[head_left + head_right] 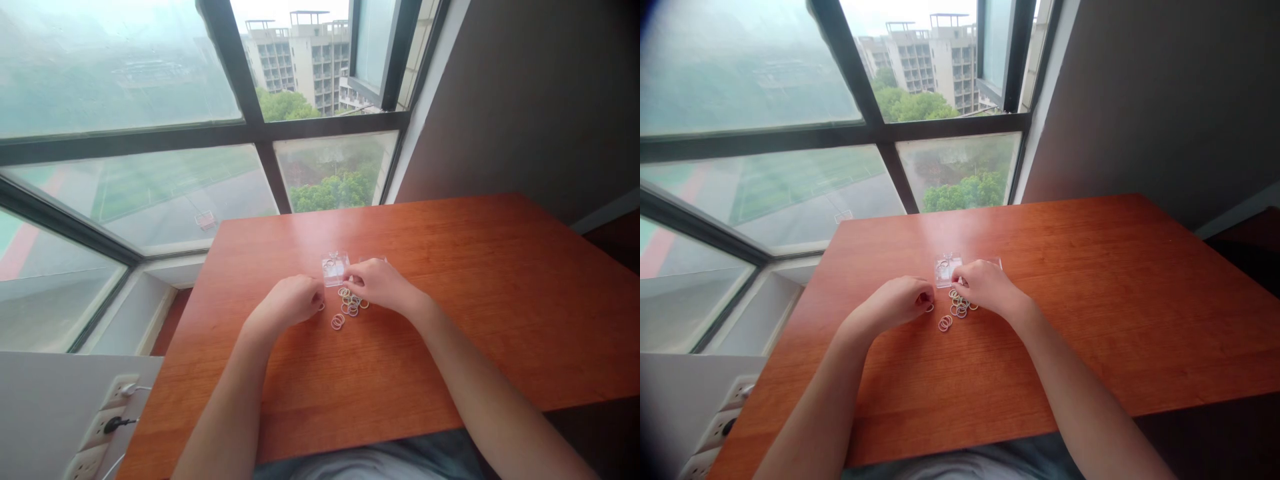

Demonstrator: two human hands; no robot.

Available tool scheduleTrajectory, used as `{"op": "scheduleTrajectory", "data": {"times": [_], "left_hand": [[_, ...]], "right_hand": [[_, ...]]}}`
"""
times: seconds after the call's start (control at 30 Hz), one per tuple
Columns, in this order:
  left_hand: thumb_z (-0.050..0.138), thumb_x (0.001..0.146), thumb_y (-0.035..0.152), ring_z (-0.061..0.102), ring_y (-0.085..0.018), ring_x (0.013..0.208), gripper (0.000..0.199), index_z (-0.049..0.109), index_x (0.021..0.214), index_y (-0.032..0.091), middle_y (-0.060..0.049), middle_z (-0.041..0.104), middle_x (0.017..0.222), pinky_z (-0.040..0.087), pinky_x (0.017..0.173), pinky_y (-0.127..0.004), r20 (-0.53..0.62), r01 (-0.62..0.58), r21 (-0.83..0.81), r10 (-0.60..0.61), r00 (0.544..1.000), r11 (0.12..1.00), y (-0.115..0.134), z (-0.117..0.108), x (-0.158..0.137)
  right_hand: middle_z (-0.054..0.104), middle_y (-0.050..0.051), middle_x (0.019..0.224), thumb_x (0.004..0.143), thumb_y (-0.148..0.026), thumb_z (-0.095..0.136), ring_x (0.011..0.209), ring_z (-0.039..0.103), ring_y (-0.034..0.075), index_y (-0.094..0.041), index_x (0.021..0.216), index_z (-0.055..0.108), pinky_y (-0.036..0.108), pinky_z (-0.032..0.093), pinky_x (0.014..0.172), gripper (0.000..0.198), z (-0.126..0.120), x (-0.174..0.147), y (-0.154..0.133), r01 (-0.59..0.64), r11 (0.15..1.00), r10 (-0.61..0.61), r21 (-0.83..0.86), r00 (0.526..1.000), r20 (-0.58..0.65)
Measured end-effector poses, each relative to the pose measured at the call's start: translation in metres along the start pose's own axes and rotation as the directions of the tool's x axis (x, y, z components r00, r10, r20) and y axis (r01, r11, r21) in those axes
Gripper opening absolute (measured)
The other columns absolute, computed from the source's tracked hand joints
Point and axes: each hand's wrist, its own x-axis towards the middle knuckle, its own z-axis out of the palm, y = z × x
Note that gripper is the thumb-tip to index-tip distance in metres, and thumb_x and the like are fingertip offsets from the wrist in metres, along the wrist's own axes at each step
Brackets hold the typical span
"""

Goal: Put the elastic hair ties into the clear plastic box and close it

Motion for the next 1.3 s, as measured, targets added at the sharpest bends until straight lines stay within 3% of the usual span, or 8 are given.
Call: {"op": "scheduleTrajectory", "data": {"times": [0.23, 0.4, 0.53, 0.63, 0.77, 0.87, 1.1, 1.3], "left_hand": [[0.054, 0.078, 0.02, 0.056, -0.013, 0.065, 0.012, 0.065, 0.075, 0.02, -0.001, 0.068, 0.076, 0.038, 0.059, -0.022, -0.189, -0.072, -0.183, 0.036, 0.981, 0.98, -0.01, -0.002, 0.005], [0.053, 0.078, 0.018, 0.057, -0.011, 0.064, 0.01, 0.063, 0.076, 0.017, -0.001, 0.067, 0.074, 0.041, 0.061, -0.021, -0.363, -0.068, -0.289, -0.044, 0.931, 0.955, -0.014, 0.004, 0.016], [0.053, 0.076, 0.016, 0.057, -0.011, 0.064, 0.009, 0.062, 0.077, 0.017, 0.0, 0.065, 0.071, 0.042, 0.061, -0.021, -0.423, -0.052, -0.318, -0.092, 0.901, 0.947, -0.015, 0.011, 0.023], [0.053, 0.077, 0.017, 0.057, -0.012, 0.066, 0.009, 0.062, 0.078, 0.018, 0.0, 0.066, 0.073, 0.041, 0.062, -0.022, -0.402, -0.025, -0.277, -0.092, 0.911, 0.961, -0.018, 0.01, 0.022], [0.054, 0.079, 0.023, 0.057, -0.013, 0.067, 0.011, 0.065, 0.079, 0.019, -0.002, 0.068, 0.08, 0.039, 0.06, -0.023, -0.255, -0.008, -0.192, -0.042, 0.966, 0.981, -0.022, 0.0, 0.012], [0.053, 0.08, 0.025, 0.057, -0.014, 0.068, 0.015, 0.067, 0.079, 0.02, -0.003, 0.068, 0.081, 0.037, 0.059, -0.024, -0.178, 0.028, -0.103, -0.046, 0.983, 0.994, -0.022, -0.005, 0.005], [0.047, 0.082, 0.02, 0.056, -0.016, 0.066, 0.02, 0.065, 0.073, 0.02, -0.004, 0.068, 0.084, 0.031, 0.056, -0.026, -0.128, 0.081, 0.1, -0.068, 0.989, 0.992, -0.012, -0.002, 0.007], [0.046, 0.083, 0.022, 0.058, -0.017, 0.067, 0.02, 0.063, 0.073, 0.02, -0.005, 0.068, 0.087, 0.031, 0.056, -0.028, -0.133, 0.086, 0.13, -0.069, 0.989, 0.988, -0.011, 0.003, 0.011]], "right_hand": [[0.073, 0.004, 0.084, 0.09, -0.034, 0.052, 0.076, 0.064, 0.018, -0.026, 0.092, 0.073, 0.026, 0.033, 0.063, 0.023, 0.006, -0.001, -0.005, 0.019, 0.984, 0.003, -0.179, 0.993, 0.12], [0.074, 0.006, 0.087, 0.091, -0.033, 0.05, 0.08, 0.065, 0.02, -0.025, 0.093, 0.073, 0.027, 0.036, 0.067, 0.025, 0.005, -0.002, -0.01, 0.03, 0.973, 0.009, -0.229, 0.986, 0.169], [0.074, 0.006, 0.088, 0.091, -0.032, 0.049, 0.08, 0.066, 0.021, -0.025, 0.093, 0.073, 0.028, 0.038, 0.068, 0.025, 0.004, -0.002, -0.01, 0.033, 0.971, 0.015, -0.238, 0.98, 0.198], [0.074, 0.006, 0.089, 0.091, -0.032, 0.049, 0.081, 0.066, 0.021, -0.026, 0.093, 0.073, 0.028, 0.038, 0.068, 0.025, 0.005, -0.002, -0.009, 0.045, 0.972, 0.002, -0.229, 0.979, 0.203], [0.074, 0.005, 0.09, 0.091, -0.032, 0.049, 0.08, 0.067, 0.02, -0.025, 0.092, 0.073, 0.028, 0.039, 0.068, 0.024, 0.006, 0.0, -0.009, 0.056, 0.976, -0.009, -0.212, 0.977, 0.215], [0.075, 0.005, 0.092, 0.091, -0.032, 0.048, 0.082, 0.067, 0.02, -0.025, 0.093, 0.073, 0.028, 0.039, 0.069, 0.026, 0.005, 0.0, -0.01, 0.054, 0.975, -0.006, -0.217, 0.977, 0.215], [0.074, 0.004, 0.094, 0.088, -0.029, 0.052, 0.085, 0.067, 0.02, -0.027, 0.096, 0.073, 0.027, 0.039, 0.069, 0.023, 0.003, -0.001, -0.008, 0.036, 0.979, 0.016, -0.199, 0.968, 0.252], [0.074, 0.004, 0.092, 0.087, -0.028, 0.051, 0.083, 0.066, 0.02, -0.026, 0.096, 0.073, 0.026, 0.038, 0.067, 0.023, 0.003, -0.001, -0.008, 0.022, 0.978, 0.032, -0.209, 0.968, 0.249]]}}
